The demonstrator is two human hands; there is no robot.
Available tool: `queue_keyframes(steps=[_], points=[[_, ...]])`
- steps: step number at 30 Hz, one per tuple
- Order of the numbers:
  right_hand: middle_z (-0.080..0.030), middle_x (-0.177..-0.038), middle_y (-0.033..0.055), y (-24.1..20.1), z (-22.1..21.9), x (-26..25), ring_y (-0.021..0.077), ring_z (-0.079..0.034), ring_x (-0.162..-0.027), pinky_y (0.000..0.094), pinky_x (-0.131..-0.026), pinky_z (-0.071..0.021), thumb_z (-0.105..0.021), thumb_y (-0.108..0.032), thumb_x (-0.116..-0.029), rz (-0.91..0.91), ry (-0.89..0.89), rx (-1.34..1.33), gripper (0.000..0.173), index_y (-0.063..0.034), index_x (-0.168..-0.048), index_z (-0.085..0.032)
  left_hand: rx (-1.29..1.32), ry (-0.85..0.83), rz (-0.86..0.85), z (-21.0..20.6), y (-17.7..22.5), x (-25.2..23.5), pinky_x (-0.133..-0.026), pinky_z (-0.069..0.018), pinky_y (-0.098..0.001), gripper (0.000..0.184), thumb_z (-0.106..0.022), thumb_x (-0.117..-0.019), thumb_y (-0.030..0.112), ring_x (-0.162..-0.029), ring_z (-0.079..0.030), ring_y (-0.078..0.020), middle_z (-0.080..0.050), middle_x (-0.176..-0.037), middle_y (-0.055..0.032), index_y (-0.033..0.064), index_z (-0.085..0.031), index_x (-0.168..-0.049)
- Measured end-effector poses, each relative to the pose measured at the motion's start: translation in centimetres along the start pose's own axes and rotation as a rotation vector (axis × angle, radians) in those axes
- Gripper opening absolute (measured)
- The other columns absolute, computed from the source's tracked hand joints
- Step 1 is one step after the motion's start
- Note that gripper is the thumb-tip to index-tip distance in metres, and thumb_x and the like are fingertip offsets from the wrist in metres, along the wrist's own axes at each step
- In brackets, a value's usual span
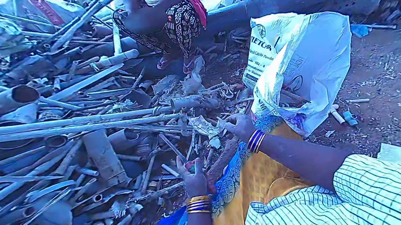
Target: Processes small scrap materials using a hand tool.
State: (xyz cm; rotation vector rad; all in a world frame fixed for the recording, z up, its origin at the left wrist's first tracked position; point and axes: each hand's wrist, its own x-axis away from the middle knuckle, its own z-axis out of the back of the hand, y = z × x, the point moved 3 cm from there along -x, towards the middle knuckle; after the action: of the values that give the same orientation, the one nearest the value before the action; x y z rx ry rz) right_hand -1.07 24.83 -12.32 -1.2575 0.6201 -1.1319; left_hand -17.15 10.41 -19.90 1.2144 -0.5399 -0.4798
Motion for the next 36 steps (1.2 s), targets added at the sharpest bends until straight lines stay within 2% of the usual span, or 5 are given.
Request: queue_keyframes(steps=[9, 15, 20, 29, 36], points=[[-0.074, -0.104, 0.0225, 0.1, -5.2, 4.5, 0.0278, -0.07, -0.096, 0.0395, -0.09, -0.0526, -0.063, -0.008, -0.0914, 0.58, -0.174, 0.23, 0.024, 0.007, -0.105, -0.075, 0.422, -0.081, 0.295, 0.9, 1.0, 3.5, -0.052, -0.0504, -0.0272, 0.054, -0.031, -0.1124, 0.044, -0.052, -0.055, -0.0103, -0.056, -0.063, -0.0017, 0.0043, -0.057, -0.087], [-0.078, -0.097, 0.0155, 1.3, -6.9, 5.4, 0.0273, -0.077, -0.092, 0.0365, -0.084, -0.0609, -0.057, -0.007, -0.0977, 1.289, 0.248, 0.397, 0.021, -0.0038, -0.102, -0.077, 0.296, 0.039, 0.342, 2.6, 1.6, 3.9, -0.069, -0.0526, -0.0388, 0.056, -0.033, -0.1125, 0.043, -0.071, -0.059, -0.0189, -0.06, -0.082, -0.0119, -0.0039, -0.063, -0.104], [-0.078, -0.108, 0.0126, 2.4, -9.0, 7.0, 0.0307, -0.074, -0.109, 0.0447, -0.1, -0.0546, -0.055, 0.001, -0.0934, 1.505, -0.127, 0.559, 0.027, -0.0037, -0.113, -0.072, 0.856, -0.099, 0.249, 2.9, 2.4, 4.5, -0.074, -0.0594, -0.0306, 0.051, -0.029, -0.113, 0.039, -0.085, -0.07, -0.0147, -0.071, -0.099, -0.0096, 0.0006, -0.056, -0.134], [-0.062, -0.116, 0.0153, 2.1, -10.6, 9.4, 0.0209, -0.07, -0.096, 0.037, -0.082, -0.0613, -0.053, -0.015, -0.1054, -0.097, -0.758, -0.137, 0.037, 0.0015, -0.137, -0.044, 0.95, 0.078, 0.178, 4.7, 3.0, 5.4, -0.086, -0.0559, -0.0314, 0.027, -0.046, -0.109, 0.012, -0.093, -0.068, -0.0157, -0.07, -0.105, -0.0134, -0.0064, -0.062, -0.119], [-0.074, -0.092, 0.0036, 4.5, -12.0, 8.1, 0.0123, -0.072, -0.08, 0.0285, -0.072, -0.0612, -0.052, -0.019, -0.0915, -0.163, -0.923, -0.592, 0.023, -0.0097, -0.107, -0.065, 0.444, 0.151, -0.157, 11.0, 6.4, 7.8, -0.105, -0.0456, -0.0267, 0.036, -0.053, -0.1052, 0.01, -0.117, -0.06, -0.012, -0.063, -0.129, -0.0191, -0.0109, -0.055, -0.134]])
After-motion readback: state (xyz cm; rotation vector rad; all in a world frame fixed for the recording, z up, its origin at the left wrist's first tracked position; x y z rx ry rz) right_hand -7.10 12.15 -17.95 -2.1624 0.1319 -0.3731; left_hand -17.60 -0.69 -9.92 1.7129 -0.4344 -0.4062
